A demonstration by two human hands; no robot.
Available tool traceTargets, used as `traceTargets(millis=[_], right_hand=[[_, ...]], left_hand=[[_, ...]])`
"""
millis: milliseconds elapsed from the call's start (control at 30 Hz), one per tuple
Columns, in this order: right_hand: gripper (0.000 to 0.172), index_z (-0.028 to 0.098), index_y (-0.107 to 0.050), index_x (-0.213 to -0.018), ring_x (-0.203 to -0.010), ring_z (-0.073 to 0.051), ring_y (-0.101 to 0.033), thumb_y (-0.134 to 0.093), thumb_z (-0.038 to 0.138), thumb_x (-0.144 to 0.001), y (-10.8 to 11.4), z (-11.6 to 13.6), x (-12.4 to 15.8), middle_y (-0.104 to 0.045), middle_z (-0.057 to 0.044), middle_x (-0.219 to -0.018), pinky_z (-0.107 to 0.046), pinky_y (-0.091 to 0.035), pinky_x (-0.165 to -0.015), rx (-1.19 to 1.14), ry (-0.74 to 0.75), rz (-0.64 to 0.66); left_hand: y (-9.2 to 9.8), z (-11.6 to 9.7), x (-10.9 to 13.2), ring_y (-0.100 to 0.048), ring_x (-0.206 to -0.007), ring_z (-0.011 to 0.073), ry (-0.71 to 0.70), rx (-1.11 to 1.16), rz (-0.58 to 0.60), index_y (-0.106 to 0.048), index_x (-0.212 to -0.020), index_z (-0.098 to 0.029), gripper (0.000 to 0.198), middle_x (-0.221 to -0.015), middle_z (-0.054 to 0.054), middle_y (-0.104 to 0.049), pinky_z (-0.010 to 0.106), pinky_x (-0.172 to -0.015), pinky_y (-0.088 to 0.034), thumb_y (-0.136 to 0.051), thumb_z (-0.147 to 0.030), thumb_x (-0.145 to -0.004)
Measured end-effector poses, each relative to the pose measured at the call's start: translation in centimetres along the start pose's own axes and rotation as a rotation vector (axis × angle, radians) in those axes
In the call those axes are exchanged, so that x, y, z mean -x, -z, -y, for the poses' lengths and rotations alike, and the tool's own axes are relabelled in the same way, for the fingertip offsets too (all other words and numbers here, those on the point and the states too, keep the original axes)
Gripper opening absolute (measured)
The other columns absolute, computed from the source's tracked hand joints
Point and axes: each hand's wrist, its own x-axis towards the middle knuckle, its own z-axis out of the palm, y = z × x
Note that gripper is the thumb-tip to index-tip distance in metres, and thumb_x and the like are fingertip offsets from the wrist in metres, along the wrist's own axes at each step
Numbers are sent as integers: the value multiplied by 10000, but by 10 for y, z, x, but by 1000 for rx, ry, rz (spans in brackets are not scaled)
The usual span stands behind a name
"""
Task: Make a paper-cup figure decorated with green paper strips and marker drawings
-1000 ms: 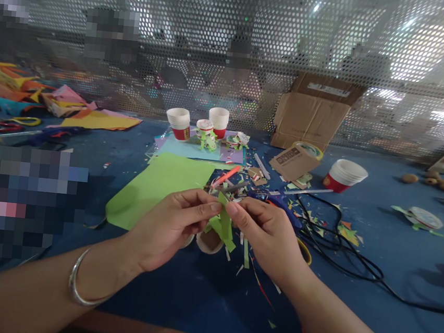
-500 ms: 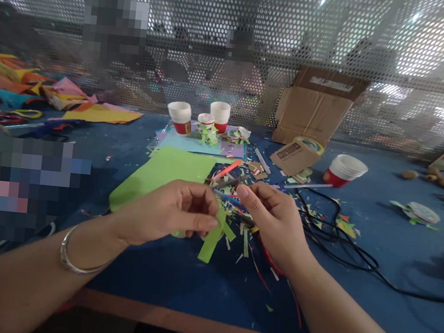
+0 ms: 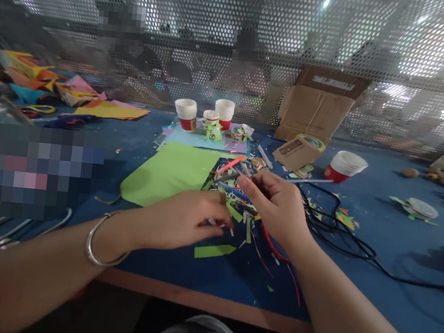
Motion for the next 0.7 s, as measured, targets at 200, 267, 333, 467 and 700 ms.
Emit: traceTargets(millis=[200, 267, 333, 467, 700], right_hand=[[462, 194, -628, -748, -568, -111, -419, -596, 611, -945, 3, 0, 1, -485, 45, -616, -271, -300, -535, 126, 24, 116], [489, 201, -604, -737, -567, -109, -418, -580, 645, -941, 6, 0, 5, -491, 47, -626, -273, -299, -537, 177, 22, 170], [499, 207, -601, -745, -561, -109, -430, -563, 665, -938, 9, 0, 13, -509, 47, -628, -271, -299, -535, 235, 18, 224], [488, 223, -591, -742, -511, -119, -430, -540, 666, -939, 16, 1, 36, -494, 51, -560, -270, -301, -512, 338, -51, 372], [424, 242, -523, -721, -529, -168, -543, -524, 589, -964, 17, -10, 60, -604, 10, -606, -290, -282, -519, 616, -8, 498]], left_hand=[[16, 28, -3, -643, -935, 226, 169, -146, -233, -762, -1008, -153, 163, -991, 79, -678, 351, -831, -482, -623, -207, -944], [15, 34, -5, -630, -999, 255, 176, -188, -206, -764, -1018, -153, 184, -1002, 93, -680, 373, -867, -480, -620, -248, -954], [12, 36, -7, -610, -1078, 275, 158, -206, -160, -763, -1050, -155, 205, -1037, 105, -687, 398, -935, -467, -622, -275, -963], [8, 36, -10, -592, -1109, 278, 148, -205, -119, -759, -1022, -152, 196, -1064, 113, -691, 428, -1014, -432, -639, -289, -951], [3, 39, -14, -607, -983, 242, 163, -110, -171, -699, -869, -157, 43, -957, 81, -716, 379, -893, -461, -660, -155, -852]])
